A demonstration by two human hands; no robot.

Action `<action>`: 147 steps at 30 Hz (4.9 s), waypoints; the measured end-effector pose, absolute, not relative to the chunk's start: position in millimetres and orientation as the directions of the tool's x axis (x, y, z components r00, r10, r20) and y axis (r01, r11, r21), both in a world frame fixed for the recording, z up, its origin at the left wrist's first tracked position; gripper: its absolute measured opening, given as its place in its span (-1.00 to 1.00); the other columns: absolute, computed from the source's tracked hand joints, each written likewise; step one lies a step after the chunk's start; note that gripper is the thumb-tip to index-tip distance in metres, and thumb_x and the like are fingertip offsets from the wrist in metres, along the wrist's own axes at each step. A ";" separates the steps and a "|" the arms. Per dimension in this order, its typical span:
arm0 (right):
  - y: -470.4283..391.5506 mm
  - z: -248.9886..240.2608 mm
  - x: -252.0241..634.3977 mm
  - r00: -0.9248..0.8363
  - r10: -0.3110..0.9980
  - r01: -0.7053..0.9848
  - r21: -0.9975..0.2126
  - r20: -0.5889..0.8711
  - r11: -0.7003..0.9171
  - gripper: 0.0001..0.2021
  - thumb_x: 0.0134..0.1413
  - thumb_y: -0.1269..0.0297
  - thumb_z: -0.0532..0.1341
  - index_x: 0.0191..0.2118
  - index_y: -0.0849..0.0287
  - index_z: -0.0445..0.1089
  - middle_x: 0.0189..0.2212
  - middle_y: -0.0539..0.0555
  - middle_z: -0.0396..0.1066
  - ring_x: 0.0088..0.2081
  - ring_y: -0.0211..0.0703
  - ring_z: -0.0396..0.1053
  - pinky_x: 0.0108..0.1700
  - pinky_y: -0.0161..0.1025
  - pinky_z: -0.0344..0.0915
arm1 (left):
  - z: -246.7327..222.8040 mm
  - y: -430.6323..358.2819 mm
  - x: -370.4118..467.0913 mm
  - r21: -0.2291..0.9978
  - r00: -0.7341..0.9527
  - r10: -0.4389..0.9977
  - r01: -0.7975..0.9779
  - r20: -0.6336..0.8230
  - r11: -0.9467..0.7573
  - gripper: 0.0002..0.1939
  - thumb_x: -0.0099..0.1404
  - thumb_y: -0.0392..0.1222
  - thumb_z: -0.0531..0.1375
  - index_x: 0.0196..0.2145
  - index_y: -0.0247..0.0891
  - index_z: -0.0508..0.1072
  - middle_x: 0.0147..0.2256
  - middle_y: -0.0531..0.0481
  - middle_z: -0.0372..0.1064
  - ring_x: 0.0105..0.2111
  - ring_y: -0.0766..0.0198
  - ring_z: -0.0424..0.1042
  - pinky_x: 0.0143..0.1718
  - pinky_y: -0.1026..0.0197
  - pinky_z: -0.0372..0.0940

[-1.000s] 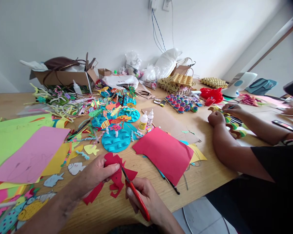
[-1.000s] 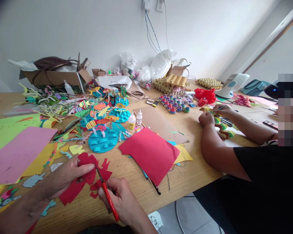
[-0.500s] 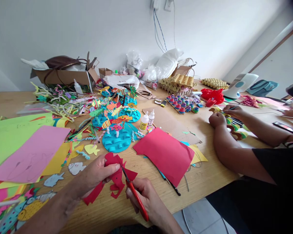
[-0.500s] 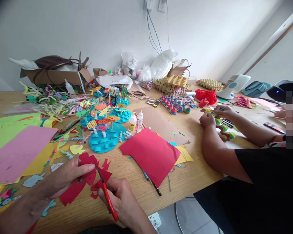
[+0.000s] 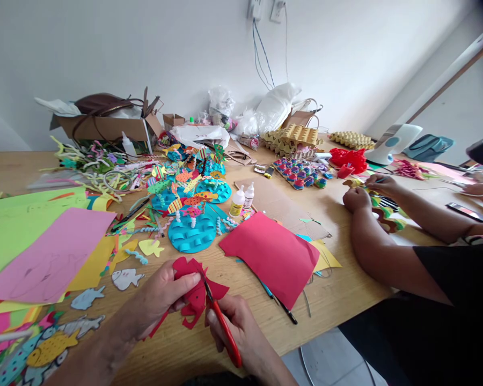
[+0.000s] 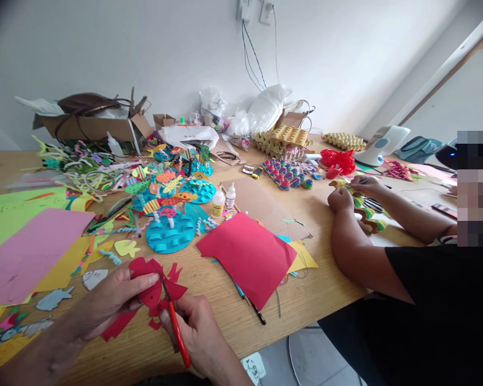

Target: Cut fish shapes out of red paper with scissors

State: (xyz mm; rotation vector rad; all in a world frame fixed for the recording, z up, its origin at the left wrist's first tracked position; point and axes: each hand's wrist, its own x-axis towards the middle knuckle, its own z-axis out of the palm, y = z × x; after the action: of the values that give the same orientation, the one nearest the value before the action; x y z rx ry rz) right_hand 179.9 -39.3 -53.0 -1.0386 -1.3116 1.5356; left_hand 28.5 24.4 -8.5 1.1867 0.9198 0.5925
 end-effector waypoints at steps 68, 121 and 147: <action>-44.3 -53.3 182.4 -0.315 0.945 -0.032 -0.994 -0.091 -0.106 -0.57 0.12 -0.08 0.04 -0.47 0.22 0.30 -0.67 -0.11 -0.01 -0.59 -0.35 -0.04 -0.56 -0.41 0.00 | -8.2 23.2 24.4 0.925 0.481 0.795 0.114 -0.370 0.362 -0.72 0.05 0.00 0.23 -0.55 -0.23 0.27 -0.61 0.15 0.24 -0.60 0.38 0.13 -0.60 0.35 0.04; -43.4 -62.3 179.9 -0.258 0.959 -0.123 -0.981 -0.113 -0.149 -0.49 0.03 -0.20 0.07 -0.57 0.21 0.17 -0.72 -0.12 0.05 -0.71 -0.43 -0.03 -0.70 -0.45 -0.08 | -0.9 21.8 37.3 0.897 0.456 0.782 0.100 -0.426 0.431 -0.68 -0.04 0.00 0.25 -0.65 -0.24 0.24 -0.71 0.22 0.11 -0.67 0.46 -0.07 -0.65 0.36 -0.14; -44.6 -57.8 178.9 -0.260 0.954 -0.018 -0.987 -0.151 -0.161 -0.51 0.06 -0.18 0.04 -0.56 0.18 0.11 -0.67 -0.12 0.00 -0.63 -0.40 -0.07 -0.63 -0.42 -0.10 | -0.9 18.6 35.4 0.889 0.429 0.781 0.162 -0.454 0.427 -0.66 -0.06 0.07 0.24 -0.63 -0.25 0.27 -0.70 0.20 0.12 -0.67 0.44 -0.02 -0.64 0.35 -0.14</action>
State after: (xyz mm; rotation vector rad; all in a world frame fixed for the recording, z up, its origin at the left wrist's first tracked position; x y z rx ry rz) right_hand 178.9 -44.6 -57.8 -1.1607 -1.2900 1.5394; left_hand 35.4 18.6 -0.9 1.0860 1.0842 0.5002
